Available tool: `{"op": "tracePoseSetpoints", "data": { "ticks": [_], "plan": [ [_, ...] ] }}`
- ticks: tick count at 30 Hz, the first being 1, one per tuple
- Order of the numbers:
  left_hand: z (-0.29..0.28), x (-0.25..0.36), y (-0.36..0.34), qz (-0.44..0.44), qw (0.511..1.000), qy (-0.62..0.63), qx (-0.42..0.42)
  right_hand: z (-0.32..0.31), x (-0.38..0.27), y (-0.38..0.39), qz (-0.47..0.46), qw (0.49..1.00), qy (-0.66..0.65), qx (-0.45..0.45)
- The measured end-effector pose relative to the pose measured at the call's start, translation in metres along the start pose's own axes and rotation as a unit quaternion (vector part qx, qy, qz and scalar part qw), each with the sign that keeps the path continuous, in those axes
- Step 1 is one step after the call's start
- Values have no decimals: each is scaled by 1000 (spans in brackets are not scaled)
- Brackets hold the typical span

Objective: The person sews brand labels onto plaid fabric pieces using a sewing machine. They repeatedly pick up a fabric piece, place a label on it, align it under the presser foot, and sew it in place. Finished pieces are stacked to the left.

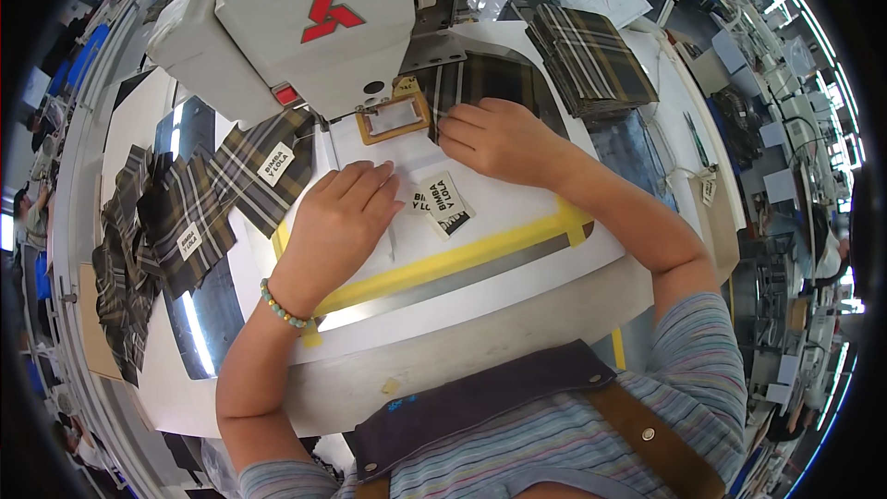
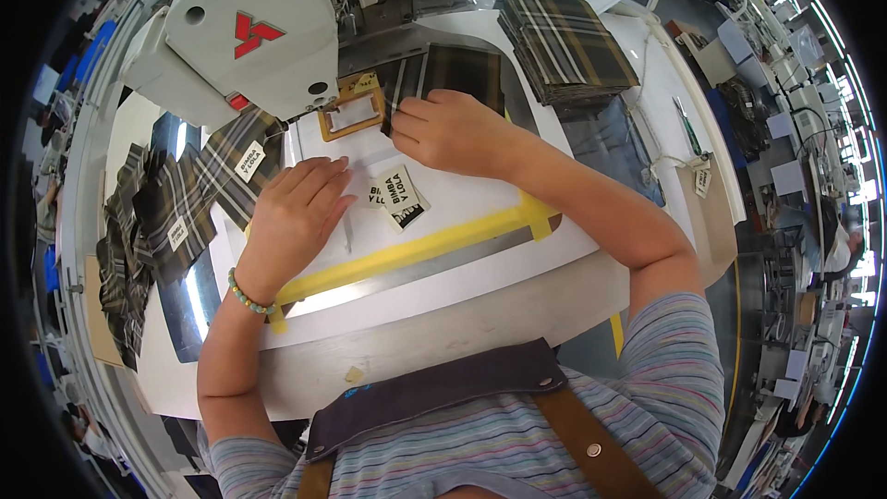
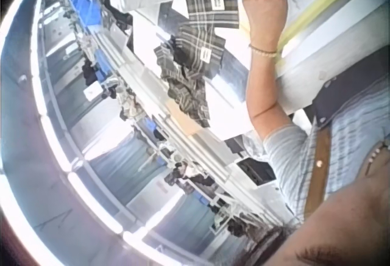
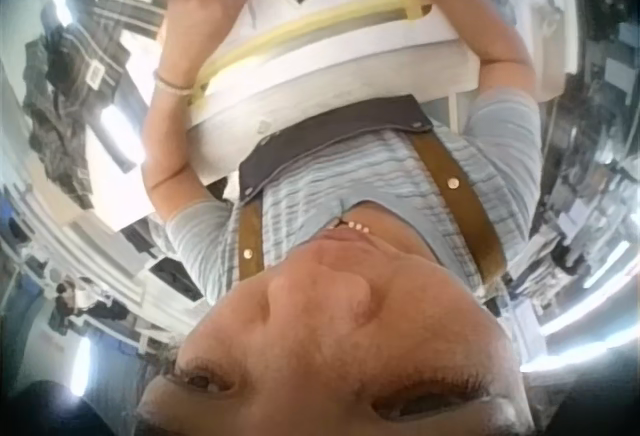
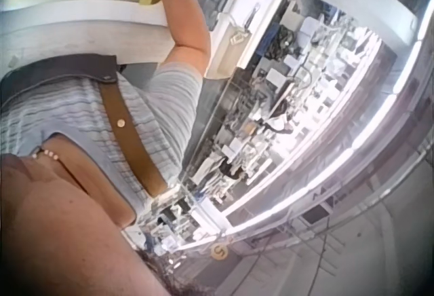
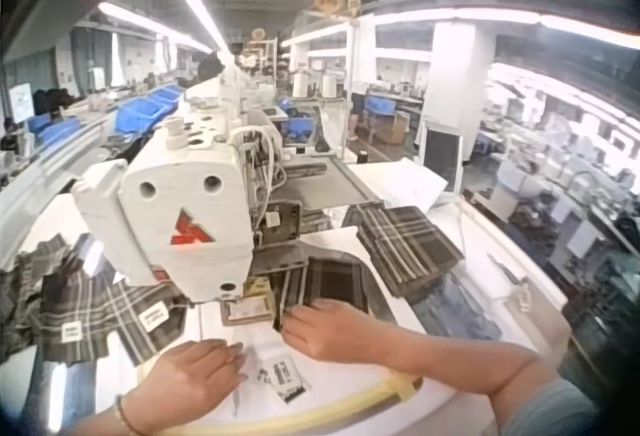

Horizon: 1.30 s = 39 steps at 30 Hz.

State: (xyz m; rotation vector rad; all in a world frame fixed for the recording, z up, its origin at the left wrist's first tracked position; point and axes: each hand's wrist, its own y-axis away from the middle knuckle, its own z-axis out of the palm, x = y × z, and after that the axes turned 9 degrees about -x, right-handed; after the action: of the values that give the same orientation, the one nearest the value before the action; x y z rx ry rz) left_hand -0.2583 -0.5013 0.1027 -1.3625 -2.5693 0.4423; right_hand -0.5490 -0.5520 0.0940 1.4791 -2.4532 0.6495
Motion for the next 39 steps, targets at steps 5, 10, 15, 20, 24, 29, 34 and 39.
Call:
{"op": "tracePoseSetpoints", "data": {
  "ticks": [5,10,15,20,24,29,34,39],
  "plan": [
    [5,6,1,17,1000,11,-14,-3,3,-2,1,999,3,-35],
    [4,5,-2,14,1000,21,-1,-7,9,9,20,999,28,-34],
    [5,7,-7,21,1000,4,14,-4,4,10,-23,999,6,-25],
    [6,9,-25,48,996,-69,-6,-7,0,3,2,1000,-18,6],
    [22,11,-49,72,990,-118,-25,-9,-1,13,31,998,-58,0],
    [38,10,-66,74,990,-112,-32,-16,0,27,67,995,-76,14],
    [35,6,-63,52,995,-84,-7,-20,6,59,98,994,-44,32],
    [26,0,-47,58,992,-112,-8,-19,4,51,85,994,-22,62]
  ]
}}
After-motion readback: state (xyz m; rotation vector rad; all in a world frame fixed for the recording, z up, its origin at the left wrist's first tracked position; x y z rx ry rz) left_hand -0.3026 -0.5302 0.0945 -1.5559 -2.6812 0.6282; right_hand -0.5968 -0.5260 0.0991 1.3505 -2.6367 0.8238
